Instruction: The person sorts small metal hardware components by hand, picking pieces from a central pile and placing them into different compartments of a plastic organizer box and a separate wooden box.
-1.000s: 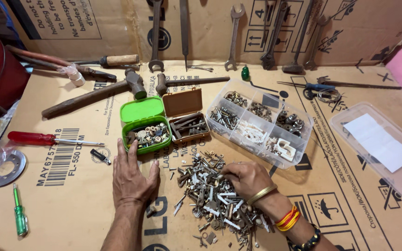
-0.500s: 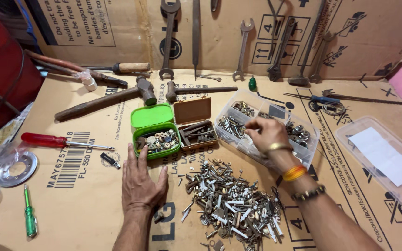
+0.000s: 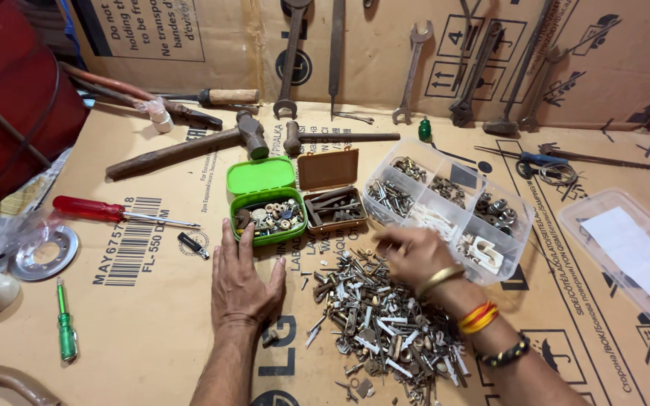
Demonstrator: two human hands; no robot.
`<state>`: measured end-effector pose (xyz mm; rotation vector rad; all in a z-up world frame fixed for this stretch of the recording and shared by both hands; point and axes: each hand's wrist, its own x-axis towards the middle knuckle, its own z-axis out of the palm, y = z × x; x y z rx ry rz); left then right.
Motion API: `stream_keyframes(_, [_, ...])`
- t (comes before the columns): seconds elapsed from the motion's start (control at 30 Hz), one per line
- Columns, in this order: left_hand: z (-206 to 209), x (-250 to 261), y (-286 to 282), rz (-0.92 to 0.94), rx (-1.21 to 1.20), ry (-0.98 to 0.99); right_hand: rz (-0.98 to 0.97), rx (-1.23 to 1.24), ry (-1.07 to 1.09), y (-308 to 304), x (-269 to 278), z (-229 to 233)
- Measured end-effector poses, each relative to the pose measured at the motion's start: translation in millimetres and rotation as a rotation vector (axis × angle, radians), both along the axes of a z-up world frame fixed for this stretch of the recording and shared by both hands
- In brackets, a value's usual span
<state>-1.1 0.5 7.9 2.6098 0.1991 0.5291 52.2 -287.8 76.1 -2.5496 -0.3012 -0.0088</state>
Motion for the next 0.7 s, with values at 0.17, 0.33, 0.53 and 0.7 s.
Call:
stream_keyframes(0.17, [-3.8,1.5,-0.1,0.0,0.03,0.007,0.293,-0.07,-0.184,-3.2,-21.2,-28.1])
stream_keyframes(0.33, [-3.1,1.3,0.0,-0.002,0.019,-0.017,0.153,-0.23,-0.064,0.7,-21.9,-28.4])
stream_keyframes(0.53, [-1.8,0.7,-0.2,0.009,0.021,-0.02,0.052,-0.421,0.322,23.3,-13.6,-7.0])
stream_keyframes(0.7, [-3.0,1.2,-0.1,0.009,0.018,-0.006,0.005,-0.359,0.316,19.9,-11.1,7.6])
